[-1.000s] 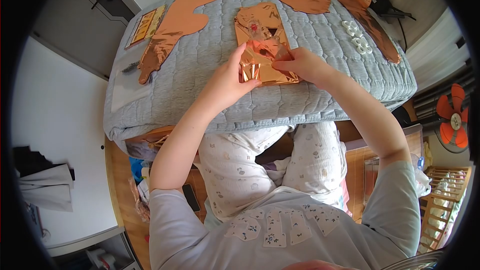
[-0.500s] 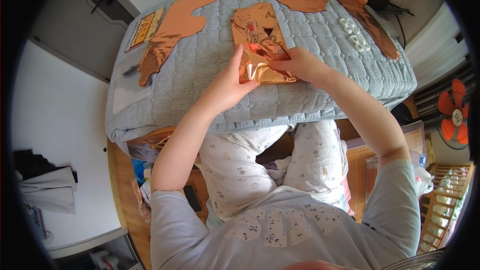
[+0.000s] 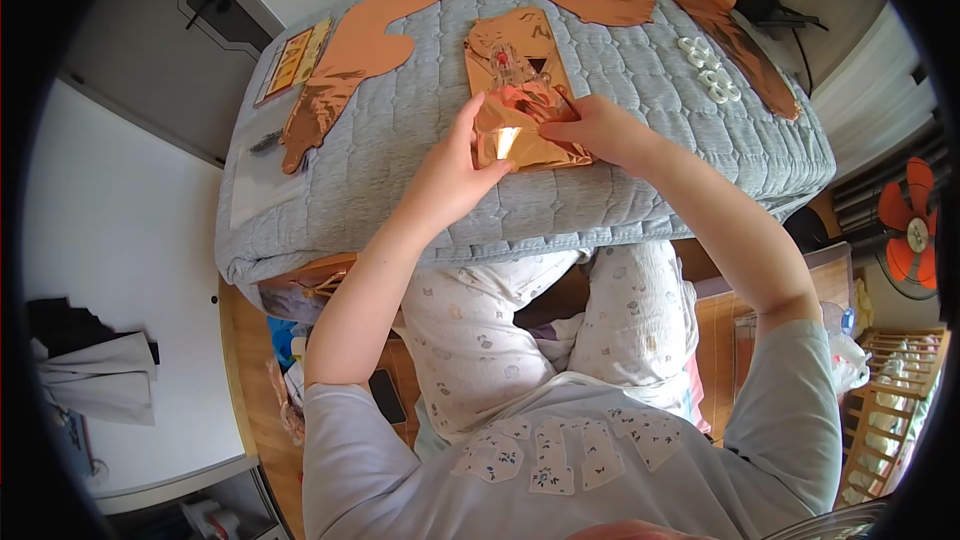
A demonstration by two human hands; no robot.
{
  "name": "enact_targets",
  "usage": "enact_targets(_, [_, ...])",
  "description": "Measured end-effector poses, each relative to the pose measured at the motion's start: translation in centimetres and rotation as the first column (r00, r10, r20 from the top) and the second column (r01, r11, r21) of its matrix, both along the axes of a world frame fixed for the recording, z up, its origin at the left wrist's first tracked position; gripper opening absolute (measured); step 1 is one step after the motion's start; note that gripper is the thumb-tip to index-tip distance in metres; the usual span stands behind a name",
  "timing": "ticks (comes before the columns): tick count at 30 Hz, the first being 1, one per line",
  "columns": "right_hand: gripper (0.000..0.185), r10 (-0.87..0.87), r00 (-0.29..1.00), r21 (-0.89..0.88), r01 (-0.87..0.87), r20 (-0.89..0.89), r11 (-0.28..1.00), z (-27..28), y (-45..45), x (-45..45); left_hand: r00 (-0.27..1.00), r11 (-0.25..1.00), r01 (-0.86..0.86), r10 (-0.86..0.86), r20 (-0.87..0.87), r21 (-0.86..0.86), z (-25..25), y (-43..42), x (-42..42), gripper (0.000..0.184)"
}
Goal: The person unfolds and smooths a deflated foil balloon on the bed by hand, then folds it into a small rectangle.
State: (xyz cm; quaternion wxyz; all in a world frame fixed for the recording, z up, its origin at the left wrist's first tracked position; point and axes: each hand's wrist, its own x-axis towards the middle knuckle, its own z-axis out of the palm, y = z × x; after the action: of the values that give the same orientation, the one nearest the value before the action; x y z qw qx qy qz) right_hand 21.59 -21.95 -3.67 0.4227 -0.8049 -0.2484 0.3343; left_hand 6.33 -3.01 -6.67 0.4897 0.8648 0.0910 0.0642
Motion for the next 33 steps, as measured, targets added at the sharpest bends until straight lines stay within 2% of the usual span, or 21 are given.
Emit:
enact_targets(2, [0.036, 0.006, 1.000, -0.007, -0.006, 0.000, 1.000, -0.1, 0.0, 0.2, 0.999, 0.999, -0.027, 0.027, -0.016, 0.036, 0.4, -0.5, -0.6, 0.090])
enact_targets(4, [0.036, 0.012, 1.000, -0.017, -0.012, 0.001, 1.000, -0.1, 0.1, 0.2, 0.993, 0.984, -0.085, 0.071, 0.092, 0.158, 0.3, -0.8, -0.7, 0.090])
enact_targets(8, [0.036, 0.013, 1.000, -0.011, -0.013, -0.023, 1.000, 0.0, 0.1, 0.3, 0.995, 0.985, -0.100, 0.096, 0.036, 0.142, 1.1, -0.8, -1.0, 0.091])
enact_targets(10, [0.037, 0.014, 0.999, -0.006, -0.014, -0.030, 1.000, 0.1, 0.2, 0.3, 0.993, 0.993, -0.117, 0.117, 0.014, 0.013, 1.1, -0.1, -1.2, 0.090])
enact_targets(11, [0.037, 0.011, 0.999, -0.010, -0.012, -0.035, 1.000, 0.1, 0.1, 0.2, 0.993, 0.993, -0.115, 0.115, 0.012, 0.013, 1.1, 0.2, -1.4, 0.090])
enact_targets(17, [0.037, 0.017, 0.999, -0.023, -0.018, -0.034, 1.000, 0.1, 0.2, 0.3, 0.991, 0.989, -0.127, 0.129, -0.020, 0.073, 2.0, 0.3, -2.4, 0.081])
enact_targets(19, [0.036, 0.015, 0.999, -0.011, -0.016, -0.039, 1.000, 0.0, 0.2, 0.4, 0.987, 0.967, -0.162, 0.163, 0.010, 0.195, 2.7, -0.8, -2.7, 0.077])
enact_targets(20, [0.036, 0.024, 0.999, -0.014, -0.024, -0.035, 1.000, -0.2, 0.3, 0.6, 0.986, 0.967, -0.163, 0.164, 0.010, 0.194, 2.1, -1.0, -2.7, 0.077])
enact_targets(21, [0.036, 0.032, 0.999, -0.016, -0.033, -0.031, 0.999, -0.3, 0.3, 0.7, 0.966, 0.842, -0.169, 0.037, 0.257, 0.513, 0.9, -1.1, -2.5, 0.074])
enact_targets(22, [0.036, 0.033, 0.999, -0.016, -0.033, -0.031, 0.999, -0.4, 0.3, 0.7, 0.888, 0.609, -0.247, -0.168, 0.427, 0.754, 0.0, -1.4, -2.5, 0.071])
enact_targets(23, [0.036, 0.038, 0.999, 0.012, -0.037, -0.029, 0.999, -0.5, 0.2, 0.7, 0.891, 0.605, -0.126, -0.279, 0.358, 0.786, -0.9, -1.8, -2.5, 0.067])
enact_targets(26, [0.036, 0.043, 0.999, 0.003, -0.043, -0.016, 0.999, 0.3, 0.2, 0.4, 0.894, 0.587, -0.049, -0.335, 0.298, 0.808, -2.9, -4.3, -3.2, 0.073])
enact_targets(31, [0.039, 0.043, 0.998, -0.051, -0.046, -0.054, 0.998, 0.7, 0.0, 0.6, 0.911, 0.576, -0.008, -0.332, 0.243, 0.817, -3.1, -4.1, -3.2, 0.075])
enact_targets(33, [0.044, 0.059, 0.989, -0.026, -0.063, -0.136, 0.998, 0.5, -0.1, 1.0, 0.912, 0.574, -0.009, -0.331, 0.243, 0.819, -3.2, -4.0, -3.1, 0.075])
